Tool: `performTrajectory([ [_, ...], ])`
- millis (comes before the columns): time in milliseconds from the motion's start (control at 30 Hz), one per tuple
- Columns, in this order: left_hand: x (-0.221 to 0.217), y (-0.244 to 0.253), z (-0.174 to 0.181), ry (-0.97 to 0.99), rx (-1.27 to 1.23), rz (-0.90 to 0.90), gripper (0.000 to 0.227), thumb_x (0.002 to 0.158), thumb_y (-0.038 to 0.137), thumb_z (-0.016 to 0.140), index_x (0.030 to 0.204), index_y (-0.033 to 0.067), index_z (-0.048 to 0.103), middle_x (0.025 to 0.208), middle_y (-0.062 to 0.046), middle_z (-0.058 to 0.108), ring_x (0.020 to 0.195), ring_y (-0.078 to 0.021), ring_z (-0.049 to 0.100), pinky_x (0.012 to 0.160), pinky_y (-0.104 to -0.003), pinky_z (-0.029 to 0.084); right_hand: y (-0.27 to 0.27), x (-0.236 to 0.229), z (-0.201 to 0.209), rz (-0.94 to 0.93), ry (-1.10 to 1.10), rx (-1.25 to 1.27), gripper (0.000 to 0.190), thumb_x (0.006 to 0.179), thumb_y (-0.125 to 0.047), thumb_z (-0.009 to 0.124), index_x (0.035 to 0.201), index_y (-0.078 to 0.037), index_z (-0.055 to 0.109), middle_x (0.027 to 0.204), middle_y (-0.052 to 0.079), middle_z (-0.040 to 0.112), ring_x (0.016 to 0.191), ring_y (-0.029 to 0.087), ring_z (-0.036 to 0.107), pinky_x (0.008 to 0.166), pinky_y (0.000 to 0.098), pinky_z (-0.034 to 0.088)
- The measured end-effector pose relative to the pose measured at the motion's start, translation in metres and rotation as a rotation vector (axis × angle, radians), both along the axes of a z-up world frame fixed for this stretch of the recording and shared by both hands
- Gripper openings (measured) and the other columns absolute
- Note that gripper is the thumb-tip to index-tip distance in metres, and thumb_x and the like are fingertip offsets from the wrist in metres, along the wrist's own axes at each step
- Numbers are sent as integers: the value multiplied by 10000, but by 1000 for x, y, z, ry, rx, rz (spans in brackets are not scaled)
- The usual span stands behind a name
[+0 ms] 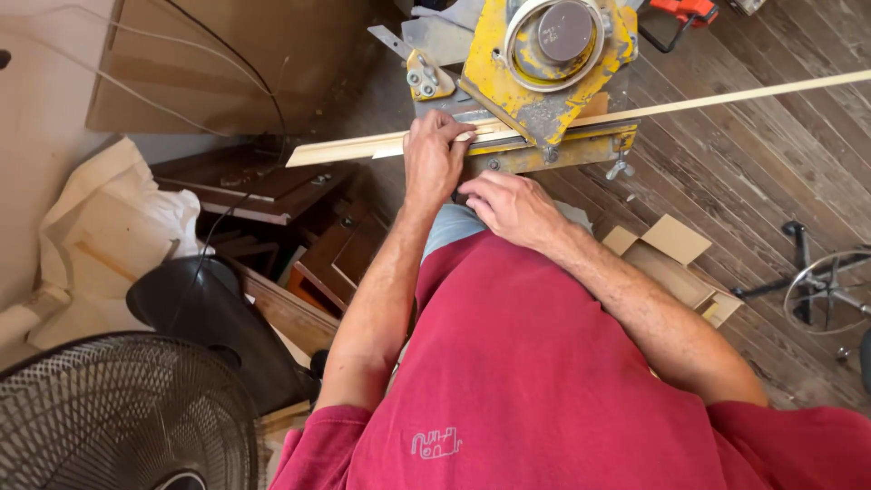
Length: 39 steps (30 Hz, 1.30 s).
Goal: Trimming the ends of thin wooden strips using a manual miter trimmer in a workshop
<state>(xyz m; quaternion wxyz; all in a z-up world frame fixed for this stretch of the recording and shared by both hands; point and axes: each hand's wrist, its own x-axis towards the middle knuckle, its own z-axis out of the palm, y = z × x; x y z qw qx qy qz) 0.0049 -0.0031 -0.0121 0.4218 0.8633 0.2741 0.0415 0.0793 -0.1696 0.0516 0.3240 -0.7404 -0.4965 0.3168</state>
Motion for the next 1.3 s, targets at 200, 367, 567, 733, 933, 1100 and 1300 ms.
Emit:
performTrajectory([
  [200,-8,6,-18,16,33,-79,223,964,318,721,1168,239,764,953,-9,609,1004,-262,601,909,-421,477,-1,-14,6,-76,36,-68,176,983,-118,631,1145,-107,700,895,88,709,820,292,735,723,429,607],
  [367,-15,8,-18,-43,35,-92,159,944,271,712,1087,219,761,912,-19,597,977,-268,591,903,-413,467,28,-8,19,-213,-136,-19,339,1029,-168,567,1365,-136,534,929,82,688,750,305,726,653,471,608],
  [567,-15,9,-15,-71,71,-118,69,900,212,697,952,215,742,885,7,544,960,-240,559,885,-380,449,44,-4,-34,-149,-686,-96,227,1026,-181,456,1211,-147,581,824,12,624,586,231,719,531,375,597],
  [733,-17,11,-24,-101,67,-136,99,852,196,739,946,226,727,884,6,560,969,-245,577,881,-394,465,40,-3,-14,-160,-880,-108,175,994,-178,446,1085,-209,592,809,-65,570,558,134,699,517,294,597],
  [933,-14,19,-26,-39,-57,-155,134,985,227,670,1064,200,774,923,-42,593,969,-288,605,915,-402,519,-38,-8,22,-199,-881,-196,158,1072,-231,452,1143,-242,593,858,-57,567,749,125,726,645,290,614],
  [1100,-7,23,-37,5,-66,-184,142,930,156,712,1034,123,804,964,-108,576,988,-375,602,937,-461,543,-134,12,-1,-330,-589,-543,237,1113,-297,508,1227,-153,657,1035,82,674,1010,290,714,914,425,571],
  [1300,1,38,-38,79,-101,-313,139,906,102,731,991,161,823,928,-132,608,937,-409,667,878,-509,566,-130,77,6,-448,-620,-144,70,1104,-136,669,1131,-72,677,1003,87,555,999,318,635,868,437,539],
])
